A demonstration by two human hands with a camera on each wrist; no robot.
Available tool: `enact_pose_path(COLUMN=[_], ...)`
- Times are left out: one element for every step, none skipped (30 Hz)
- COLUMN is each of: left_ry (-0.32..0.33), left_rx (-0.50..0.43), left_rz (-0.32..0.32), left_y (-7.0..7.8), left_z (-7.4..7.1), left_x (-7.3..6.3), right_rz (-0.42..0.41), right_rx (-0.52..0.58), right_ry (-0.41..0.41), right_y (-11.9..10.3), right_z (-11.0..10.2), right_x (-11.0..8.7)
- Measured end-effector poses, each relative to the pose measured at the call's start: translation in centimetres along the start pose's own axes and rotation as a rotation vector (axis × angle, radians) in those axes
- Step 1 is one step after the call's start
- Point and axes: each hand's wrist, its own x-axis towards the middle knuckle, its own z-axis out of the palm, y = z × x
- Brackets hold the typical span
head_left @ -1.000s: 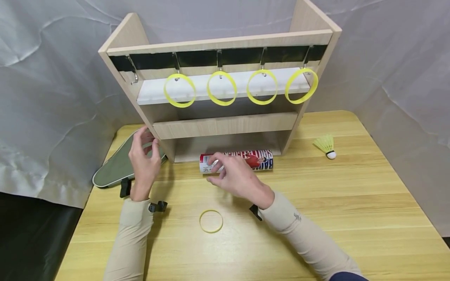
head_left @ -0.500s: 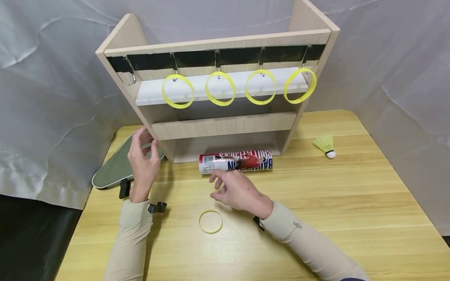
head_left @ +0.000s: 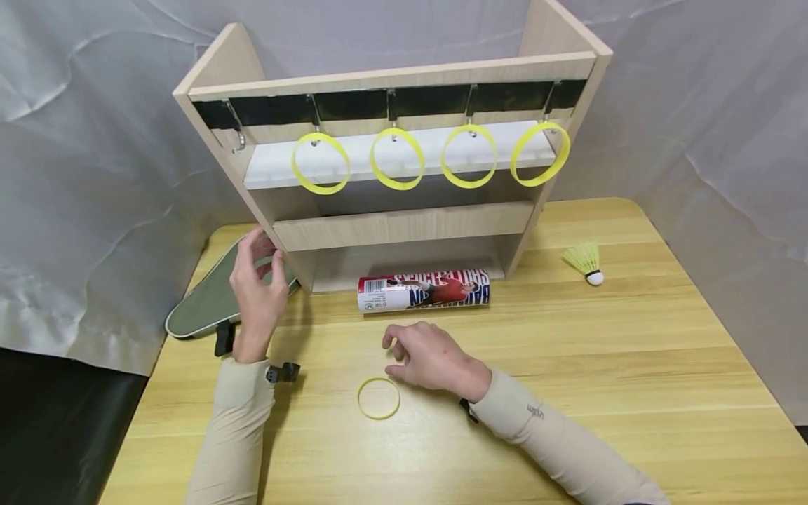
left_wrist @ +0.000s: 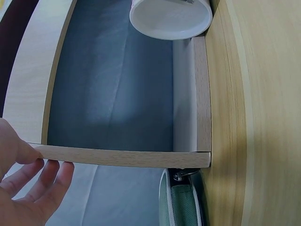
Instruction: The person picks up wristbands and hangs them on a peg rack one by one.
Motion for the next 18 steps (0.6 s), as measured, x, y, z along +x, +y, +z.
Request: enact_pose_path(left_ry=[-0.001, -0.002, -0.002, -0.002, -0.003, -0.003, -0.004, -0.002, 0.000, 0.001, 0.004, 0.007, 0.011, 0.012, 0.015, 0.017, 0.019, 0.021], left_rx=[0.001, 0.003, 0.005, 0.007, 0.009, 0.009, 0.008, 0.008, 0.006, 0.003, 0.001, 0.000, -0.001, -0.003, -0.004, -0.005, -0.006, -0.007], left_rz=[0.000, 0.000, -0.001, -0.001, -0.001, -0.002, -0.002, -0.002, -0.002, -0.002, -0.002, -0.001, 0.000, 0.000, 0.000, 0.001, 0.002, 0.002], left_y=[0.0, 0.0, 0.0, 0.0, 0.0, 0.0, 0.0, 0.0, 0.0, 0.0, 0.0, 0.0, 0.0, 0.0, -0.1, -0.1, -0.1, -0.1], left_z=[0.0, 0.0, -0.1, -0.1, -0.1, -0.1, -0.1, -0.1, -0.1, -0.1, -0.1, 0.0, 0.0, 0.0, 0.0, 0.1, 0.1, 0.1], left_x=[0.0, 0.0, 0.0, 0.1, 0.1, 0.1, 0.1, 0.1, 0.1, 0.1, 0.0, 0.0, 0.0, 0.0, 0.0, 0.0, 0.0, 0.0], right_rz=[-0.002, -0.004, -0.006, -0.006, -0.008, -0.008, -0.006, -0.008, -0.010, -0.011, -0.014, -0.016, -0.017, -0.021, -0.023, -0.027, -0.029, -0.032], right_rx=[-0.012, -0.022, -0.029, -0.038, -0.044, -0.049, -0.053, -0.053, -0.055, -0.058, -0.059, -0.062, -0.065, -0.066, -0.070, -0.073, -0.076, -0.079], right_ry=[-0.004, -0.007, -0.007, -0.008, -0.008, -0.007, -0.007, -0.005, -0.003, -0.004, -0.004, -0.006, -0.009, -0.012, -0.014, -0.019, -0.024, -0.029], right_y=[0.1, 0.1, 0.2, 0.2, 0.3, 0.3, 0.3, 0.2, 0.2, 0.2, 0.1, 0.1, 0.1, 0.1, 0.1, 0.1, 0.1, 0.1], right_z=[0.2, 0.3, 0.5, 0.6, 0.8, 0.9, 1.1, 1.2, 1.3, 1.5, 1.6, 1.7, 1.8, 1.9, 2.0, 2.1, 2.2, 2.2], right_x=[0.0, -0.1, -0.1, -0.1, -0.1, -0.2, -0.2, -0.2, -0.2, -0.3, -0.3, -0.4, -0.4, -0.5, -0.5, -0.6, -0.6, -0.7])
